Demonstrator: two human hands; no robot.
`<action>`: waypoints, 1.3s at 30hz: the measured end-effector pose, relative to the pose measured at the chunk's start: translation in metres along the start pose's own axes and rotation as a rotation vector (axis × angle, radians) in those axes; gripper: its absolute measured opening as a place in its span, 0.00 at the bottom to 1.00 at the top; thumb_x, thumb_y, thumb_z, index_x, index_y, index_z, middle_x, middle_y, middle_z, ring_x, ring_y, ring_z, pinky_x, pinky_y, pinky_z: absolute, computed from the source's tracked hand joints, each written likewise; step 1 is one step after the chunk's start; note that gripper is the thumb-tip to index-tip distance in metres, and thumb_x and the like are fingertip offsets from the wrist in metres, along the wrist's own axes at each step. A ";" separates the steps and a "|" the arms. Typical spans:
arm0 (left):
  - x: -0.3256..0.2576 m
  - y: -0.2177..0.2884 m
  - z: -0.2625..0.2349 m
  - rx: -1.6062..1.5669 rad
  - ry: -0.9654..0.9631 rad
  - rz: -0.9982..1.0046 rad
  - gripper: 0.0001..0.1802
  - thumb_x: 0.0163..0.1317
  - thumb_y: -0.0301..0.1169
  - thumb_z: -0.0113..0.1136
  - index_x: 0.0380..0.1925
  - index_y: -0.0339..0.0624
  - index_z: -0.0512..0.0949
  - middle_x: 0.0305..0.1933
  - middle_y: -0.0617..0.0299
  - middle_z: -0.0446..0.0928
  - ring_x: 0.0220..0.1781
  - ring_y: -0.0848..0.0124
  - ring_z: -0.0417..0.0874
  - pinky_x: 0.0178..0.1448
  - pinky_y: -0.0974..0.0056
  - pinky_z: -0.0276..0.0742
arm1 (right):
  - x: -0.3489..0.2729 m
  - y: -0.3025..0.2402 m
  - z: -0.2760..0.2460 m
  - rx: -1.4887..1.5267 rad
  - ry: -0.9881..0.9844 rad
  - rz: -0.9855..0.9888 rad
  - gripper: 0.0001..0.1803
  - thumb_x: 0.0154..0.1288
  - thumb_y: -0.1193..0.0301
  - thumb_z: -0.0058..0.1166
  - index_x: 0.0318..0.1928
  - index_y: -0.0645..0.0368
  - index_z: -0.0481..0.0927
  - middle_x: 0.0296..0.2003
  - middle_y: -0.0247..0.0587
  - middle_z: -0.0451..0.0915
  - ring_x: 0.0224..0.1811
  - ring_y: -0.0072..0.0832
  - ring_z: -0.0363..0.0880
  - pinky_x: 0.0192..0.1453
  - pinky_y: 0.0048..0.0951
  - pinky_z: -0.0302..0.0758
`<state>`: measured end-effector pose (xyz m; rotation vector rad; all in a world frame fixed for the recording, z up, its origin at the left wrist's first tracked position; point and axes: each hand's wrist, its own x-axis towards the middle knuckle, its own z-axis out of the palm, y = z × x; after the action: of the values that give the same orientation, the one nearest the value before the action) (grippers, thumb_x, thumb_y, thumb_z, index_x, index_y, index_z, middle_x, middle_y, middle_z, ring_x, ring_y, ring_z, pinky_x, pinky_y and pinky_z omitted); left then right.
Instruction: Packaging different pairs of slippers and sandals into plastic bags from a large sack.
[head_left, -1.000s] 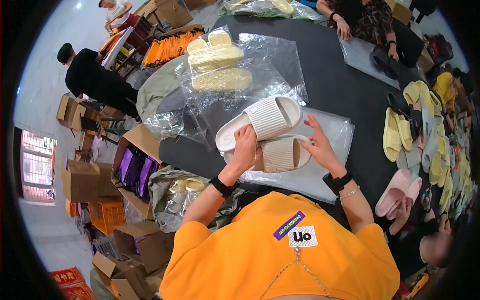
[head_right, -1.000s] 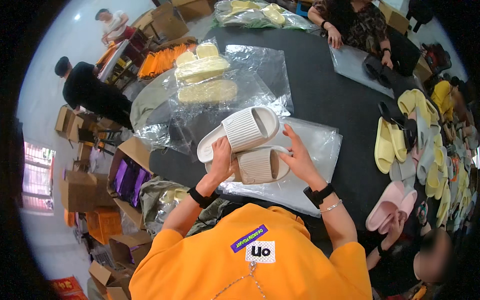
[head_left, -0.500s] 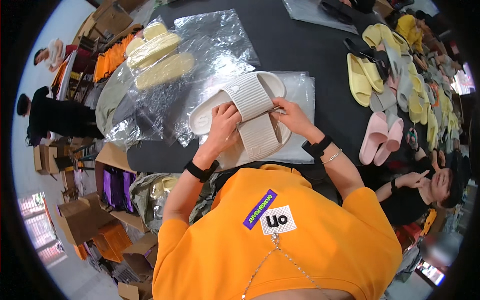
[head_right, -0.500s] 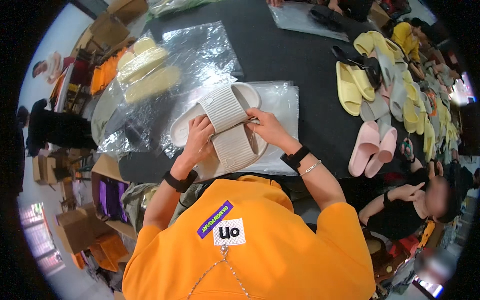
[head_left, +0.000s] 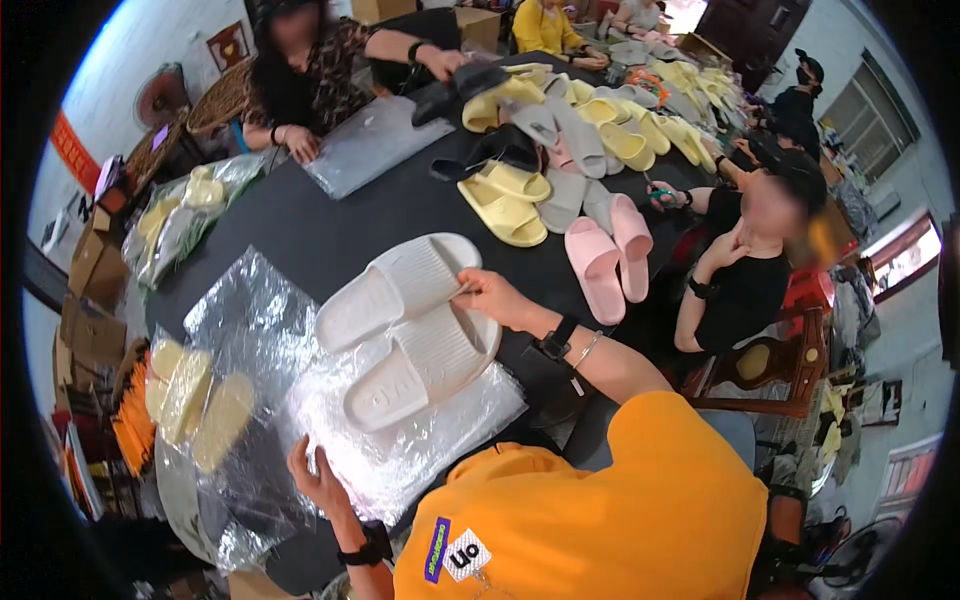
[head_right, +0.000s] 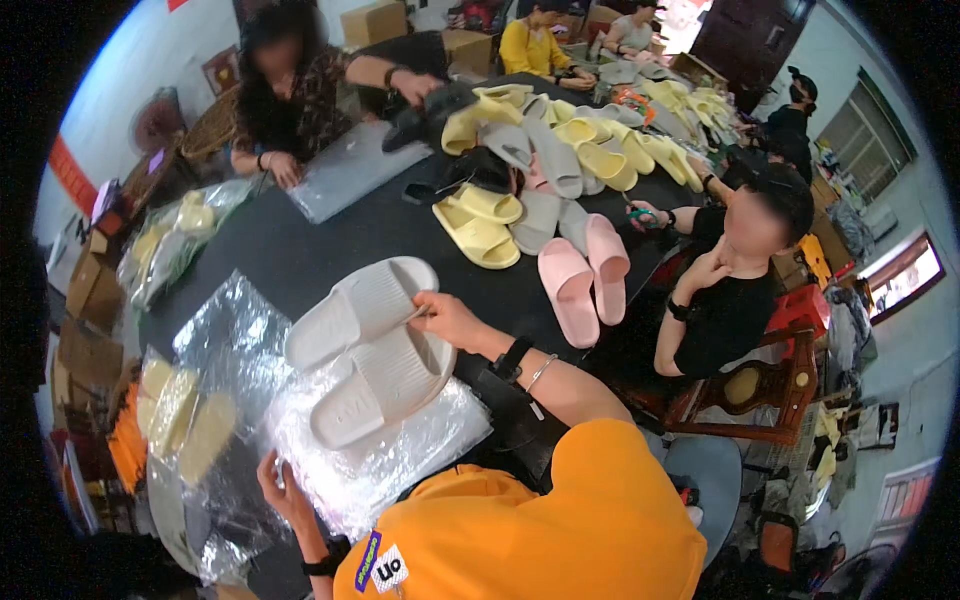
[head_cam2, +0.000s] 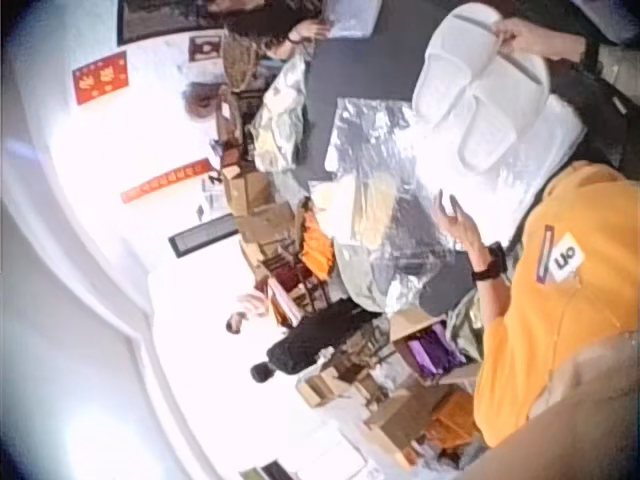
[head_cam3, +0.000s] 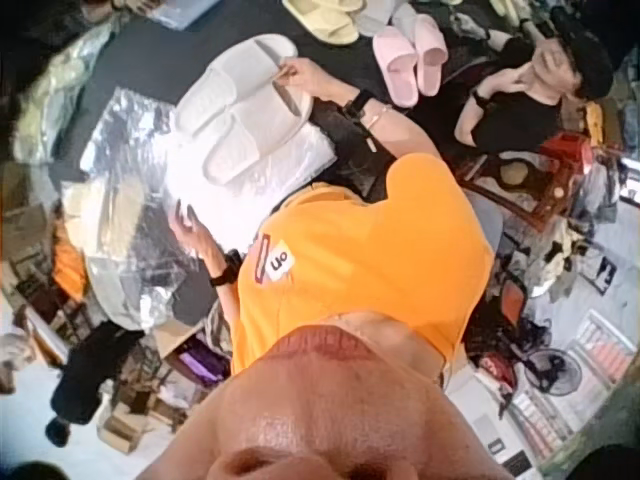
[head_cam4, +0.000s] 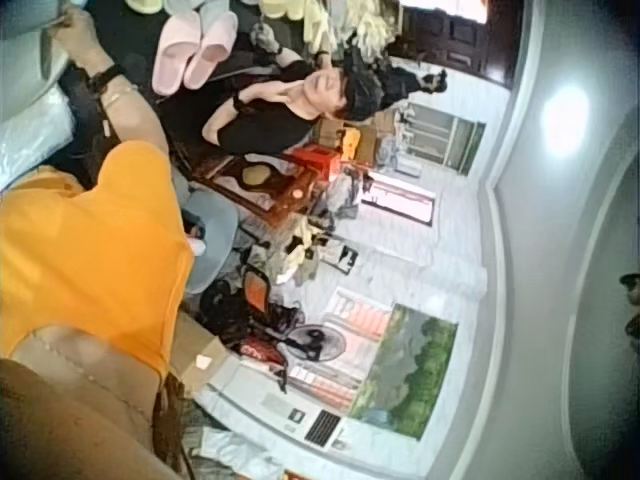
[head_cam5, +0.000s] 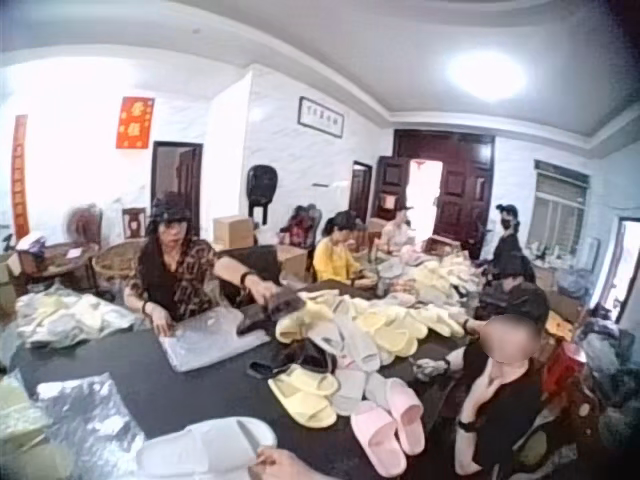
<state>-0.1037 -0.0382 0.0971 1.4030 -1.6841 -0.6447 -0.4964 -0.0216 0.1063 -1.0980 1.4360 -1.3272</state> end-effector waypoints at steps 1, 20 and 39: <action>0.000 -0.014 0.000 -0.041 0.026 -0.022 0.12 0.59 0.22 0.53 0.44 0.37 0.74 0.43 0.58 0.74 0.45 0.69 0.73 0.47 0.65 0.66 | 0.004 -0.004 -0.016 0.003 0.084 0.002 0.10 0.57 0.76 0.54 0.40 0.63 0.74 0.32 0.33 0.77 0.34 0.17 0.73 0.39 0.21 0.70; 0.006 -0.021 0.036 0.060 -0.154 -0.043 0.15 0.53 0.25 0.57 0.43 0.43 0.75 0.41 0.55 0.74 0.46 0.59 0.73 0.48 0.62 0.70 | 0.069 0.002 -0.111 -0.155 0.212 0.176 0.20 0.62 0.62 0.48 0.52 0.59 0.71 0.39 0.32 0.77 0.44 0.19 0.72 0.42 0.21 0.70; 0.088 -0.142 0.081 0.349 -0.231 -0.293 0.33 0.52 0.38 0.57 0.59 0.42 0.62 0.53 0.45 0.70 0.57 0.52 0.70 0.58 0.55 0.64 | 0.121 0.072 0.095 -0.764 -0.043 -0.275 0.31 0.55 0.63 0.56 0.58 0.63 0.66 0.59 0.49 0.64 0.60 0.44 0.63 0.60 0.38 0.62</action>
<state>-0.0986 -0.1674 -0.0356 1.9094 -1.8518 -0.7197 -0.4361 -0.1582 0.0254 -1.8542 1.8681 -0.9188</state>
